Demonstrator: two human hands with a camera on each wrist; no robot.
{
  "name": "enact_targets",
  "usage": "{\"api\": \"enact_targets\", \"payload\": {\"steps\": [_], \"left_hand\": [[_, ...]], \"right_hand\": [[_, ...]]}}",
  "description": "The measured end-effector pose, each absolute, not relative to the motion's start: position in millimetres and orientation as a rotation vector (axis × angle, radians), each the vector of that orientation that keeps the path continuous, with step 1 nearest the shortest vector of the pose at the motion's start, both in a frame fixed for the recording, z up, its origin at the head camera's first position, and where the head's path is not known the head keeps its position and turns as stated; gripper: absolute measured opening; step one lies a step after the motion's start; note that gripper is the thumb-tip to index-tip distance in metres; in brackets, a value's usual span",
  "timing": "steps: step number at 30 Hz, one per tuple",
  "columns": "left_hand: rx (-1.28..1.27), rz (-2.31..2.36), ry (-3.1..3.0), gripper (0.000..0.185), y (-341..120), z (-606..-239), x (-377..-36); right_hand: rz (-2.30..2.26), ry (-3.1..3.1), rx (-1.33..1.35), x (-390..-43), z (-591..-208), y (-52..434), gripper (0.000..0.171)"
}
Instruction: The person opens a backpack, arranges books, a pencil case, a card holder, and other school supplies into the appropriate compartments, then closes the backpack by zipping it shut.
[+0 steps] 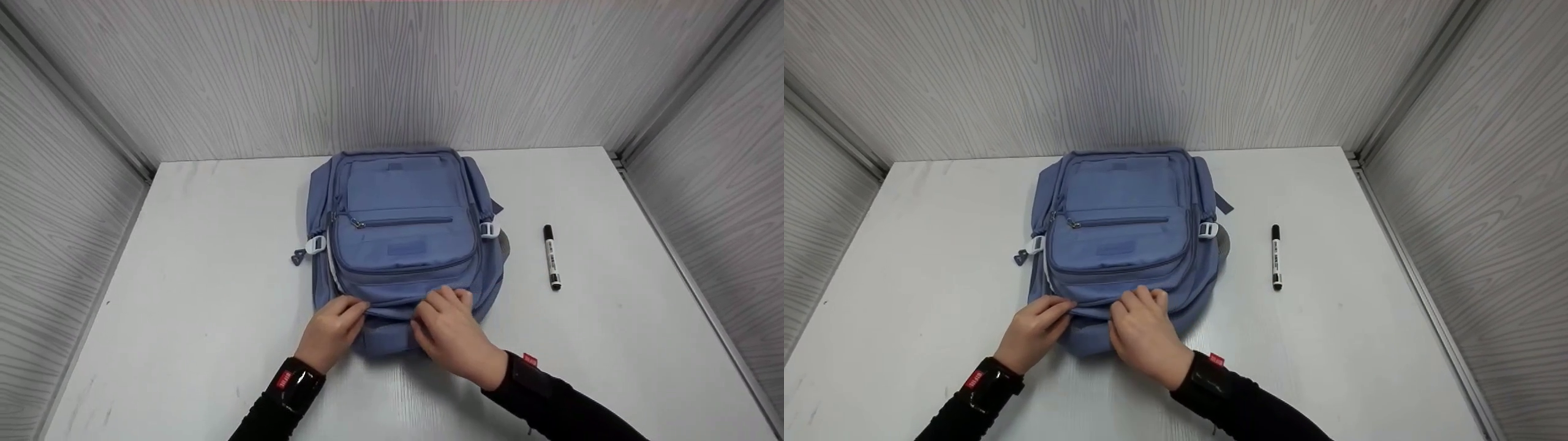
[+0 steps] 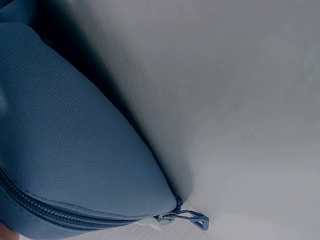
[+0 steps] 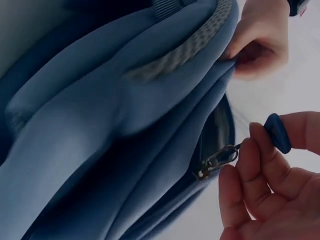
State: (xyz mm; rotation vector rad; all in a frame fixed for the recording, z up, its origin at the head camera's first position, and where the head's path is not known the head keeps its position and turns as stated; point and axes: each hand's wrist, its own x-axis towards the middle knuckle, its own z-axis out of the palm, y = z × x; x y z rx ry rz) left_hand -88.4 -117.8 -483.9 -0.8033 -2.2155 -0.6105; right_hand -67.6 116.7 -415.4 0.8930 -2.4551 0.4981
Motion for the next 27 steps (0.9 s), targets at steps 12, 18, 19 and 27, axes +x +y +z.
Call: {"api": "enact_targets", "payload": {"steps": [12, 18, 19, 27], "left_hand": [[-0.798, -0.597, -2.241, 0.027, -120, -482, -84], [-0.737, -0.550, -2.281, 0.031, -117, -476, -77], [-0.725, -0.549, -2.282, 0.032, -115, -474, -76], [-0.727, -0.537, -2.259, 0.038, -74, -456, -64]], "right_hand": [[0.517, -2.421, 1.004, -72, -426, 119, 0.021], [0.622, -2.311, 1.109, -81, -431, 149, 0.022], [0.642, -2.268, 1.120, -83, -432, 154, 0.024], [0.670, -2.199, 1.019, -95, -440, 168, 0.015]]}}
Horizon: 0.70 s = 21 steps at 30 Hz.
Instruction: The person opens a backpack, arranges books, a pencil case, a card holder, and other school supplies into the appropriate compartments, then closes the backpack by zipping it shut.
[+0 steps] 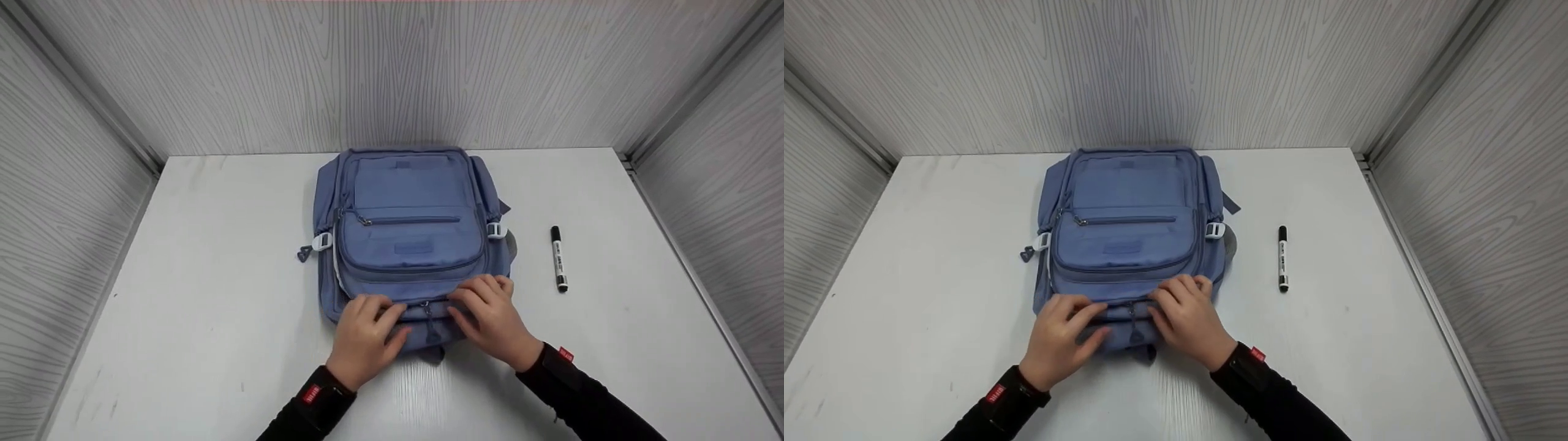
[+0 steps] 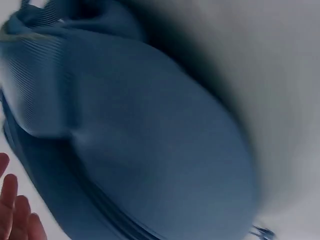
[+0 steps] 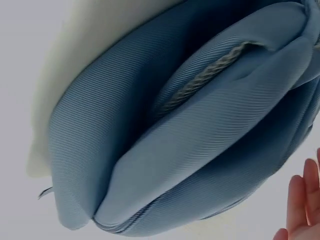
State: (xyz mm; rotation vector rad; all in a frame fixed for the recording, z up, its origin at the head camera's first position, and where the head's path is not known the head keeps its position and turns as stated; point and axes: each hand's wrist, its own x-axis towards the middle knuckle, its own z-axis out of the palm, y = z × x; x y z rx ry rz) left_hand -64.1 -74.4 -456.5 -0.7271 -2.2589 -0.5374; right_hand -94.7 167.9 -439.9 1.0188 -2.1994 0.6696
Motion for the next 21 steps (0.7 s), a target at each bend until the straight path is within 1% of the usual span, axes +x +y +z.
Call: {"api": "enact_targets", "payload": {"steps": [1, 2, 6, 8, 11, 15, 21], "left_hand": [[-0.741, -0.535, -2.261, 0.038, -67, -455, -62], [-0.756, -0.536, -2.266, 0.038, -59, -454, -59], [-0.781, -0.472, -2.324, 0.039, -31, -455, -49], [-0.755, -0.424, -2.351, 0.038, -19, -458, -45], [-0.673, -0.337, -2.353, 0.033, -7, -465, -43], [-0.589, -0.262, -2.321, 0.020, 0, -469, -42], [-0.636, -0.339, -2.344, 0.022, -5, -468, -37]], "right_hand": [[0.661, -2.221, 1.000, -95, -441, 168, 0.012], [0.647, -2.241, 0.985, -96, -443, 168, 0.013], [0.579, -2.297, 0.946, -97, -448, 164, 0.032], [0.545, -2.310, 0.934, -97, -449, 162, 0.034], [0.529, -2.313, 0.925, -98, -451, 160, 0.031], [0.523, -2.304, 0.918, -101, -452, 158, 0.026], [0.520, -2.269, 0.948, -105, -454, 157, 0.023]]}}
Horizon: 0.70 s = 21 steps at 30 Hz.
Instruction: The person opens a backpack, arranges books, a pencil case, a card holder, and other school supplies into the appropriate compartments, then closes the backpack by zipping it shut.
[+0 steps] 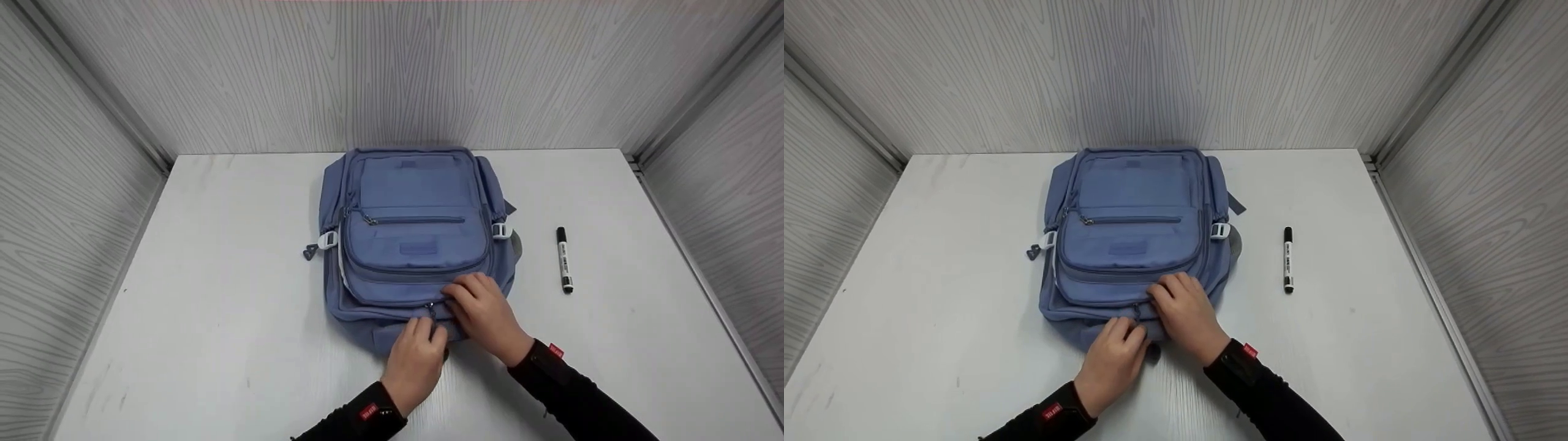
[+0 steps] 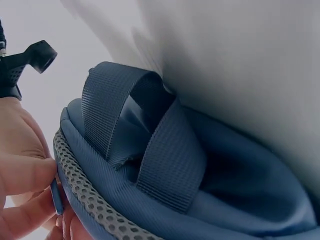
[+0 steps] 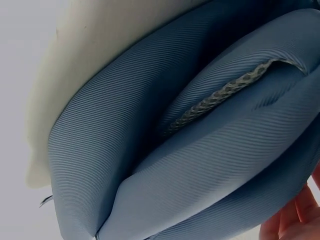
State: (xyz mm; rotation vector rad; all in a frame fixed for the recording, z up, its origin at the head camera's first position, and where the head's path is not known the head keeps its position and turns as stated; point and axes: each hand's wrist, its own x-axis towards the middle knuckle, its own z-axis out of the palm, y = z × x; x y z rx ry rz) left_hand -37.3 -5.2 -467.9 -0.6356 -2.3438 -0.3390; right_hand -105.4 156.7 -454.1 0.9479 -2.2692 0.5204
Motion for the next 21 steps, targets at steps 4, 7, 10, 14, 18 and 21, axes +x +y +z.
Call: {"api": "enact_targets", "payload": {"steps": [4, 7, 10, 14, 18, 21], "left_hand": [[-0.677, -0.473, -2.352, 0.024, -18, -467, -37], [-0.699, -0.585, -2.340, 0.027, -33, -466, -40], [-0.711, -0.690, -2.325, 0.030, -48, -465, -43], [-0.706, -0.796, -2.322, 0.033, -67, -461, -47], [-0.642, -0.898, -2.341, 0.030, -88, -458, -50], [-0.563, -0.949, -2.368, 0.027, -104, -457, -50]], "right_hand": [[0.509, -2.253, 0.968, -107, -453, 156, 0.021], [0.512, -2.262, 0.971, -108, -453, 157, 0.019], [0.503, -2.275, 0.976, -108, -453, 158, 0.018], [0.472, -2.280, 0.986, -109, -453, 157, 0.015], [0.466, -2.272, 0.990, -110, -454, 156, 0.008], [0.465, -2.262, 0.995, -111, -455, 155, 0.007]]}}
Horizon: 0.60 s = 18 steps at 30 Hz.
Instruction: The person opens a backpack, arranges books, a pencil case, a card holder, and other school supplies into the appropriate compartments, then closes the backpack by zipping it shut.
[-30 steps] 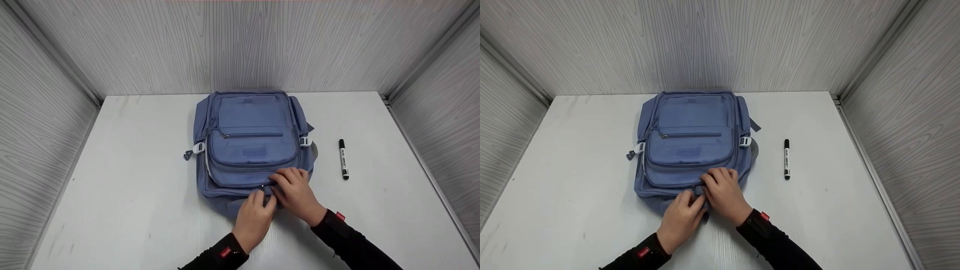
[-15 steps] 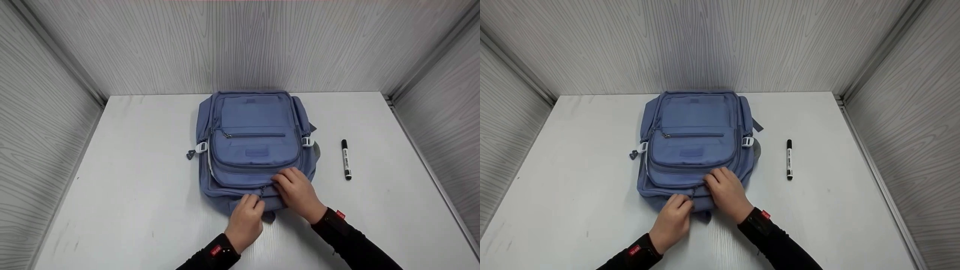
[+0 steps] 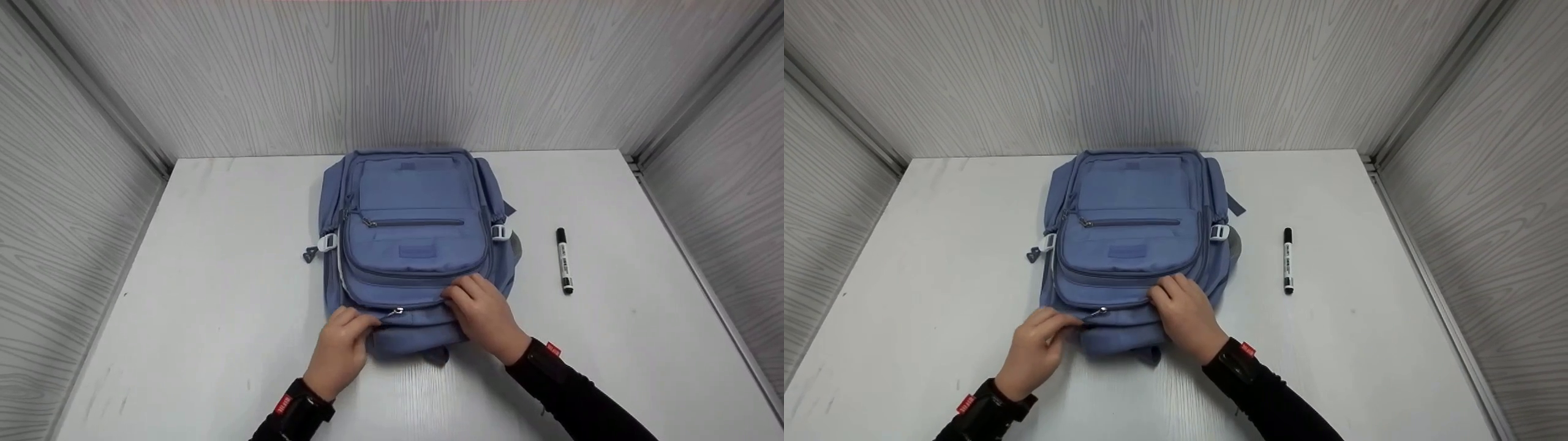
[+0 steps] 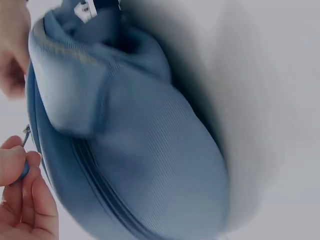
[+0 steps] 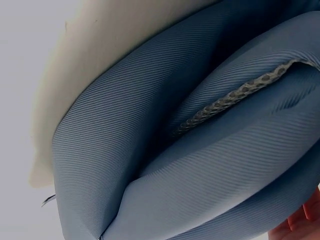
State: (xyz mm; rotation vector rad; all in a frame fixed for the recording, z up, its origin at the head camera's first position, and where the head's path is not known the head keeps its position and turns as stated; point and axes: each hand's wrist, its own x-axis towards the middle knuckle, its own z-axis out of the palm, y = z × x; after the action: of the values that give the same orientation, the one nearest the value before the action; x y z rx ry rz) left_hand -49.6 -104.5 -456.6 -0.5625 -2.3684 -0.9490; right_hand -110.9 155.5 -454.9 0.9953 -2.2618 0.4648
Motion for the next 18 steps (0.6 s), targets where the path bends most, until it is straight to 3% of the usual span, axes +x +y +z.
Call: {"api": "enact_targets", "payload": {"steps": [9, 18], "left_hand": [[-0.295, -0.887, -2.501, 0.021, -153, -452, -58], [-0.069, -1.069, -2.640, 0.015, -183, -444, -106]], "right_hand": [[0.471, -2.254, 0.993, -113, -453, 157, 0.008], [0.465, -2.264, 1.004, -113, -454, 156, 0.009]]}}
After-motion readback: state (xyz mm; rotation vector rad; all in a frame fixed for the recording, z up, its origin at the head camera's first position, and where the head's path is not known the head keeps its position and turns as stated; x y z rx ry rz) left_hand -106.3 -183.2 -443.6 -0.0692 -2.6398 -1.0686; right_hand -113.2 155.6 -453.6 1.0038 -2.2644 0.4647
